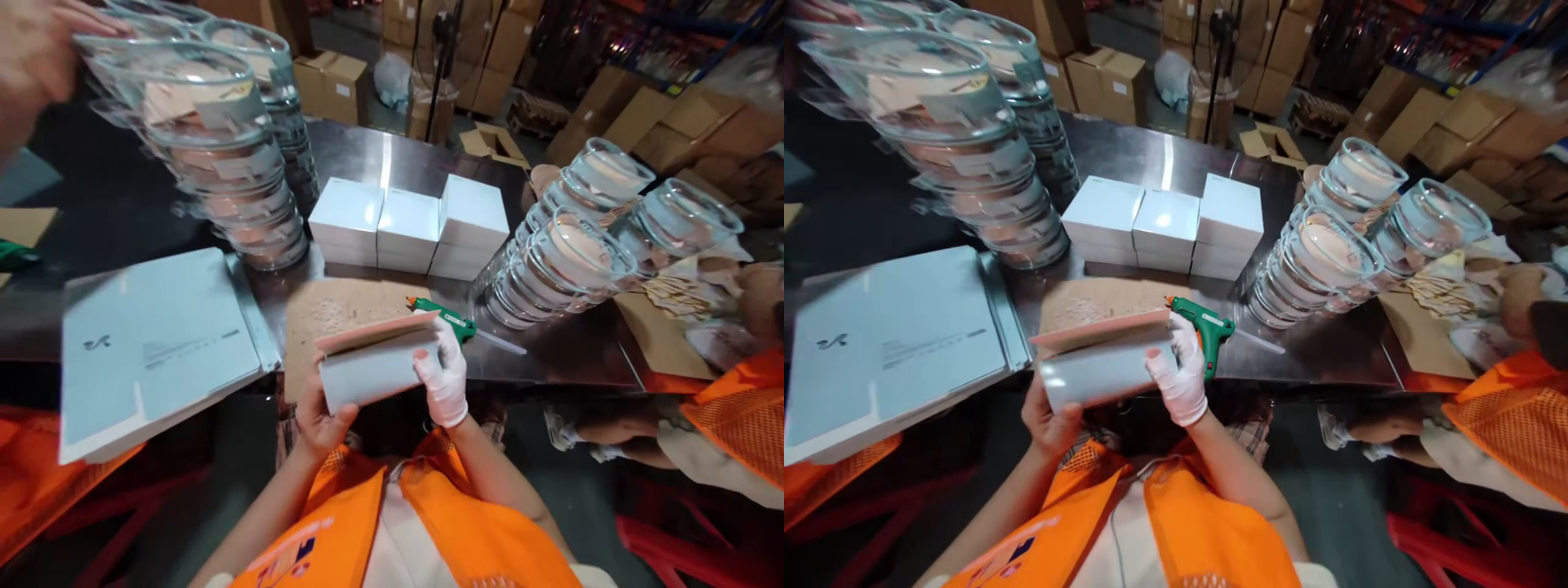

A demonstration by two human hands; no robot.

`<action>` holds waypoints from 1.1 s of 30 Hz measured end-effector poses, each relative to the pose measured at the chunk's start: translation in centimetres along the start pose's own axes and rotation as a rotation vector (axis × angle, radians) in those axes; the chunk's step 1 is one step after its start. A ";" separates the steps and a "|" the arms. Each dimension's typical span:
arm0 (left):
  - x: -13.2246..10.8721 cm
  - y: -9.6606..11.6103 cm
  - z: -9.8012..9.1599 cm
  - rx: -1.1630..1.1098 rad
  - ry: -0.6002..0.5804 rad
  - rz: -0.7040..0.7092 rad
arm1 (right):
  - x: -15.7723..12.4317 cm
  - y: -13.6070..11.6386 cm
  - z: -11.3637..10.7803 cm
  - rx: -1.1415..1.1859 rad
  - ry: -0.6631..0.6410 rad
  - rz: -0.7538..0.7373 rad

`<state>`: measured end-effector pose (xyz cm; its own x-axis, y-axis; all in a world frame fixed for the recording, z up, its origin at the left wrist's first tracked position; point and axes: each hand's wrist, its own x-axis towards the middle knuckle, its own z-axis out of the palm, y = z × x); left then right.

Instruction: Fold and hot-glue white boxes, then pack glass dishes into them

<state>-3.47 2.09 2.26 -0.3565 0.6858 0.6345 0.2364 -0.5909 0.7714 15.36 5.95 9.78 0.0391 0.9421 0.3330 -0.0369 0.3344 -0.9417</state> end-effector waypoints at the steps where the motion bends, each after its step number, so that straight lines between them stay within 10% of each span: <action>1: 0.0 0.2 0.3 -0.007 0.047 0.031 | 0.0 -0.3 0.6 0.011 0.079 0.019; 7: 0.8 -0.6 -1.2 0.200 -0.094 0.229 | 0.3 -1.6 -1.0 0.022 0.043 0.195; 14: 2.2 -0.9 -2.2 0.201 -0.226 0.323 | 0.4 -0.3 -8.3 -0.956 0.088 0.603; 19: 3.0 -0.9 -0.8 0.163 -0.203 0.335 | 1.9 2.7 -8.5 -0.787 0.089 0.789; 25: 2.5 1.3 -1.8 0.135 0.165 0.076 | 1.6 2.8 -8.6 -0.458 0.224 0.700; 29: 0.7 2.0 -2.1 0.235 -0.023 -0.166 | -0.6 0.4 -8.3 -0.257 0.308 0.476; 33: -0.5 2.2 0.1 0.252 -0.146 -0.275 | -2.7 -2.3 -8.1 -0.109 -0.005 0.398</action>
<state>-2.65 0.46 3.66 -0.3095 0.8676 0.3893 0.3706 -0.2670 0.8896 23.46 2.44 10.62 0.0385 0.9976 -0.0581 0.0580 -0.0602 -0.9965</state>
